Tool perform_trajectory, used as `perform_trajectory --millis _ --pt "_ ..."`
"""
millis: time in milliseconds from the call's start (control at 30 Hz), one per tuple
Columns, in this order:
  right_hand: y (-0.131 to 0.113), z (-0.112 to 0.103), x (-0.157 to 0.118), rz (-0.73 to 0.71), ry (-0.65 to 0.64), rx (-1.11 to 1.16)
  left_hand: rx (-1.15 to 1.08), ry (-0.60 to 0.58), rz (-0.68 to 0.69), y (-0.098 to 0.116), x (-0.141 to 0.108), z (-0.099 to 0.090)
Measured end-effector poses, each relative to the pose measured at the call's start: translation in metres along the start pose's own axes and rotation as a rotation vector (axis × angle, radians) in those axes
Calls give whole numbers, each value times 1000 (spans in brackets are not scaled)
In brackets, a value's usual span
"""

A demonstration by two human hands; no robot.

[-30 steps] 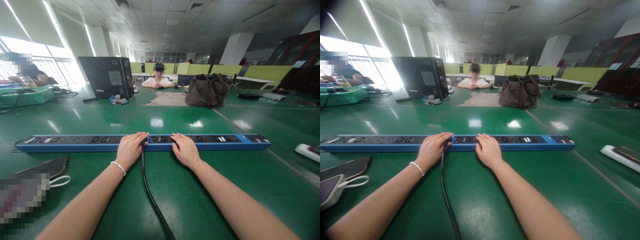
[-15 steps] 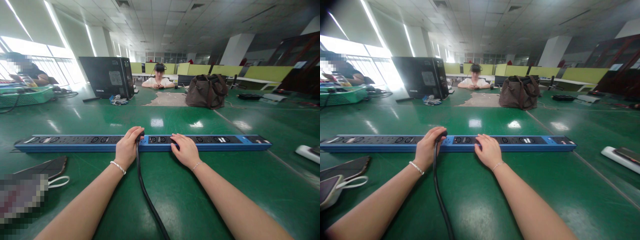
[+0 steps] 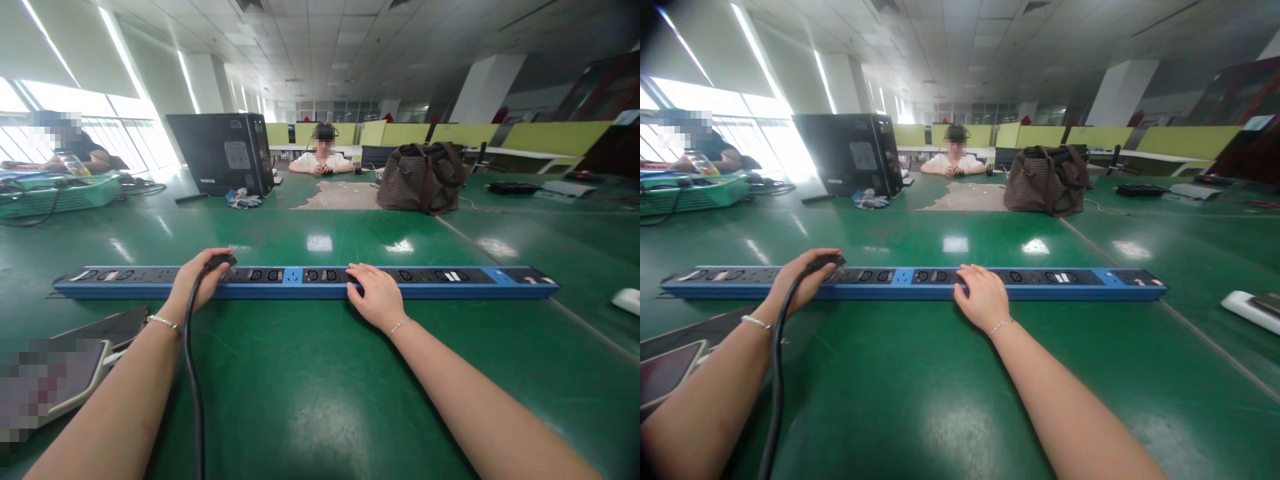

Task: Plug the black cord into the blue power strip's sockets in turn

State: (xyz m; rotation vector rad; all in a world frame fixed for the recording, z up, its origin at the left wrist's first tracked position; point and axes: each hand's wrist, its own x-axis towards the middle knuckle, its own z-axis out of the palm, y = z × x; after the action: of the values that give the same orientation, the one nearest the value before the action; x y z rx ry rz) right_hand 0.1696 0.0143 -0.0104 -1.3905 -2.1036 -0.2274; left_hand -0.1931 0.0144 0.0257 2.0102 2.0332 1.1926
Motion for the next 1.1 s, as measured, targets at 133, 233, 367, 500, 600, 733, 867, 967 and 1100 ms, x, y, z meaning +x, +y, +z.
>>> perform_trajectory --millis 133,233,367,500,600,733,867,967,1100 --pt "0 0 0 2 -7 5 37 -54 25 1 -7 1" --pt "0 -1 0 2 -7 10 77 -65 48 2 -8 4" --pt "0 -1 0 1 -1 14 122 -68 120 -2 -8 6" --pt "0 -1 1 -7 1 16 144 -31 183 -7 -11 9" --pt "0 0 1 -10 2 16 110 -15 223 -11 -14 13" --pt "1 0 0 -11 -4 9 69 -12 232 -13 -19 17" --pt "1 0 0 -8 -5 8 75 2 250 -12 -23 19" --pt "1 0 0 -9 4 12 104 22 280 -11 -26 19" --pt "0 0 0 -7 3 22 156 46 302 -10 -29 19"
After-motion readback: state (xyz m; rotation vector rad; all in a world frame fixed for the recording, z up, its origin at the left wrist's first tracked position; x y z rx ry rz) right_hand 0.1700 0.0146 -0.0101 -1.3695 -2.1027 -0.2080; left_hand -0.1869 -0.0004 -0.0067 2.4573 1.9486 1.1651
